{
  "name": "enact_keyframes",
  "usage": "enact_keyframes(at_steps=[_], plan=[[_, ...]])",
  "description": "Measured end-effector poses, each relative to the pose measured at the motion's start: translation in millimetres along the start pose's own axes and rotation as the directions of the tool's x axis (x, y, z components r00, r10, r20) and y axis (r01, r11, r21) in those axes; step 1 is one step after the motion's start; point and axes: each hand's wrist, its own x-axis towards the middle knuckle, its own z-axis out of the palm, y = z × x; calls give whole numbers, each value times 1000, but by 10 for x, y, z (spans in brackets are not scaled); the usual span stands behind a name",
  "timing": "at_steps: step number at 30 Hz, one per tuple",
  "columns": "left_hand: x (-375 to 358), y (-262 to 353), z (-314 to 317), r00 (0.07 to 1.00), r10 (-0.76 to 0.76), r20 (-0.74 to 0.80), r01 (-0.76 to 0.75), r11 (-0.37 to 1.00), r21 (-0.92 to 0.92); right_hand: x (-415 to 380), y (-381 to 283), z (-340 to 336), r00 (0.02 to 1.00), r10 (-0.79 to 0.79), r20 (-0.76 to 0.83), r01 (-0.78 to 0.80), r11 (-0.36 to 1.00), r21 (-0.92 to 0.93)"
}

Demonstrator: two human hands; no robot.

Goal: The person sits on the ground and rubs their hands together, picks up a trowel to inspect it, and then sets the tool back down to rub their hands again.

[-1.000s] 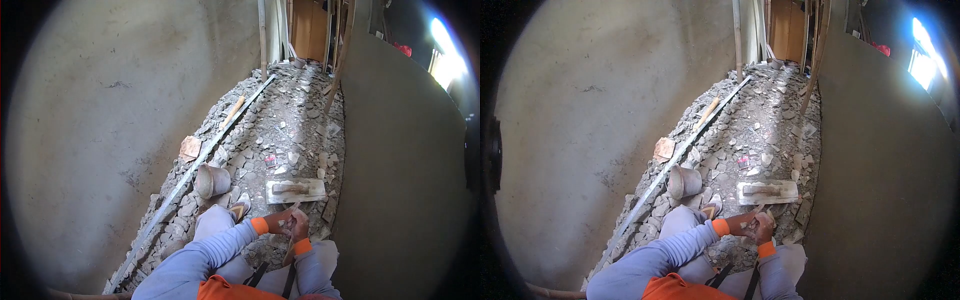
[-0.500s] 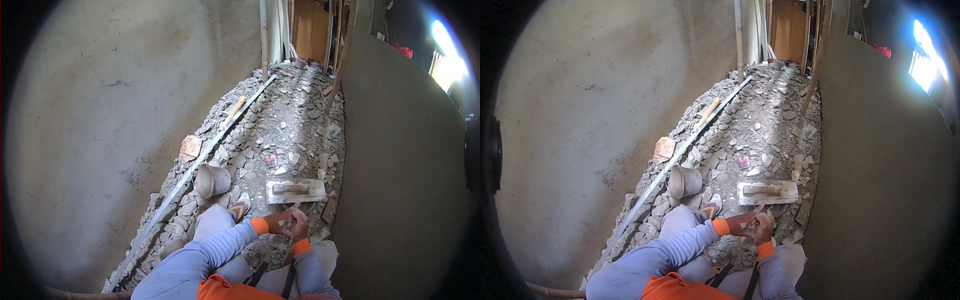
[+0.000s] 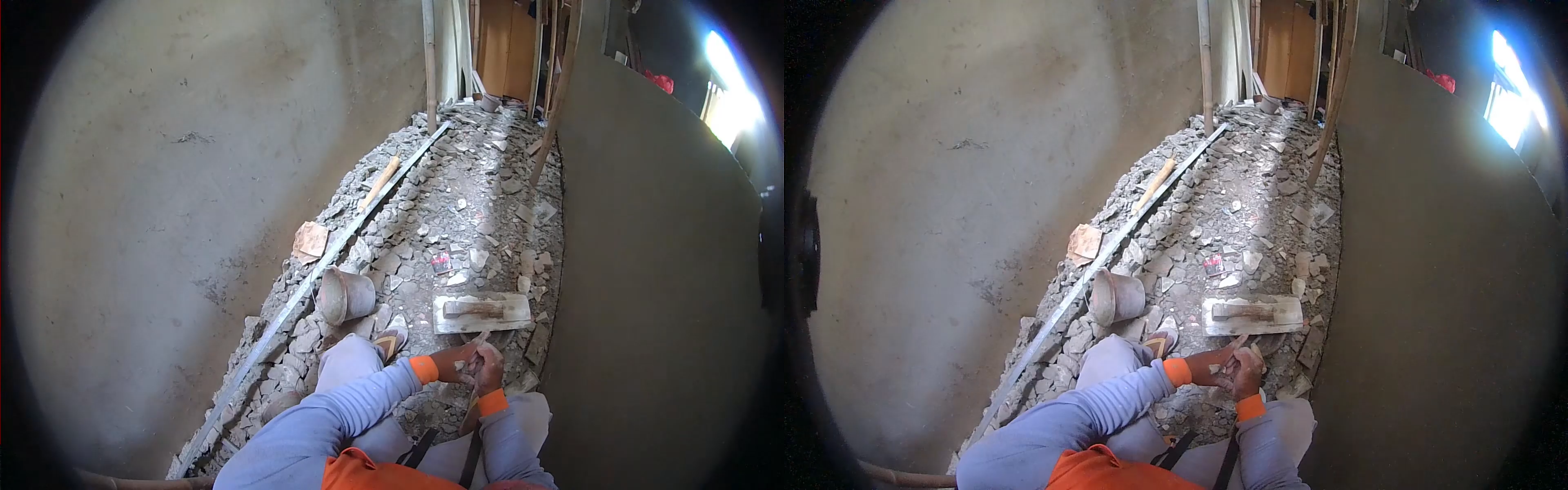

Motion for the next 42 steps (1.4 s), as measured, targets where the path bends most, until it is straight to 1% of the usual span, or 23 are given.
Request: enact_keyframes(at_steps=[2,4,6,11,14,15,17,19,21,22,24,26,29,32,35,37,38,40,42], plan=[[13,15,-7,1000,-3,6,3,1000,-2,23,26,-26,1000,11,-8,-11,1000,28],[8,52,-13,1000,-1,5,1,1000,8,80,168,-100,1000,-27,-3,27,999,33],[20,28,-3,999,-33,15,33,999,2,78,131,-86,999,-47,6,47,998,30],[57,44,-20,1000,24,6,-24,998,59,79,68,-99,999,-29,29,28,999,28],[61,53,-31,999,20,33,-22,996,87,111,162,-134,992,-119,34,120,992,-43],[71,47,-23,999,44,22,-46,991,128,113,163,-146,994,-107,29,108,993,-50],[73,62,-19,999,42,24,-45,991,127,117,164,-163,996,-83,20,84,994,-64],[74,100,-33,999,-8,49,6,999,43,154,250,-204,987,-159,28,162,975,-154],[80,133,-46,992,-95,80,96,995,-9,160,280,-217,978,-204,42,208,954,-214],[79,151,-54,990,-113,85,114,993,-16,160,293,-223,976,-212,49,217,949,-229],[76,203,-69,989,-124,84,125,992,-10,117,164,-147,986,-161,37,165,973,-162],[71,264,-89,989,-127,81,126,992,6,39,-18,-56,999,-37,16,37,999,7],[64,272,-87,985,-144,93,143,990,18,96,135,-114,990,-136,20,137,989,-62],[53,224,-65,988,-129,89,128,992,16,47,69,-81,998,-65,1,65,998,-4],[35,281,-80,995,-83,49,84,996,-9,-10,-73,6,1000,18,12,-19,993,118],[15,184,-40,999,-36,21,36,999,2,-1,-28,0,1000,-4,-2,4,997,80],[8,197,-42,999,-43,21,43,999,6,-4,-28,9,1000,-15,-9,16,998,62],[-5,221,-48,998,-58,19,57,998,16,-25,-40,23,1000,-4,-1,4,997,81],[-19,148,-38,998,-52,44,49,997,64,-40,-50,43,1000,4,2,-4,997,82]])
